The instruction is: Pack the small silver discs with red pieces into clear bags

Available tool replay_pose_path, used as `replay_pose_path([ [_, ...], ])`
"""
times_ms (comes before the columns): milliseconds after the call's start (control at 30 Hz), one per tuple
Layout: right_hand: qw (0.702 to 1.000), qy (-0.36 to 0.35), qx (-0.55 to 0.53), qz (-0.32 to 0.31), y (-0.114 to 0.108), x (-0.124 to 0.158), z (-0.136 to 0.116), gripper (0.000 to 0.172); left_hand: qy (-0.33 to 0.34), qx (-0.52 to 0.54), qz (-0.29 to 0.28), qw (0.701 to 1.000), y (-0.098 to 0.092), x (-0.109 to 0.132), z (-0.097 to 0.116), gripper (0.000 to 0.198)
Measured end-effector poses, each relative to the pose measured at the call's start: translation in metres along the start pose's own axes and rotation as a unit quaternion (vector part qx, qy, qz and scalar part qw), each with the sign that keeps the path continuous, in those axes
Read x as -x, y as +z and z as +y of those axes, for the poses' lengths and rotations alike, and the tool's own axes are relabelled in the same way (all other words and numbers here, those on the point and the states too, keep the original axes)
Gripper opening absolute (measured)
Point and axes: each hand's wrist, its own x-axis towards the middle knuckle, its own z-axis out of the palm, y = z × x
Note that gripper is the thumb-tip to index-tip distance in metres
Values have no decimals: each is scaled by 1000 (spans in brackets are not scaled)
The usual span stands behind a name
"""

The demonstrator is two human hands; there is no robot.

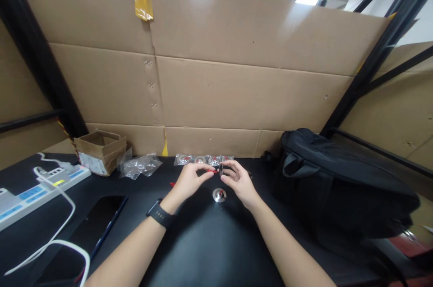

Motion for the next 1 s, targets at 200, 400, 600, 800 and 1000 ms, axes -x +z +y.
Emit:
replay_pose_path([
  [200,998,3,-60,-17,3,2,2,46,22,-37,35,998,20,7,2,16],
  [400,996,14,-81,-16,4,2,5,49,64,-154,81,983,24,10,8,15],
  [600,997,16,-79,-13,5,3,4,49,69,-211,113,968,31,14,10,13],
  [800,997,18,-76,-6,6,3,3,50,68,-210,104,970,33,15,11,14],
  [1000,998,14,-63,9,7,4,1,54,52,-207,110,971,35,15,9,15],
])
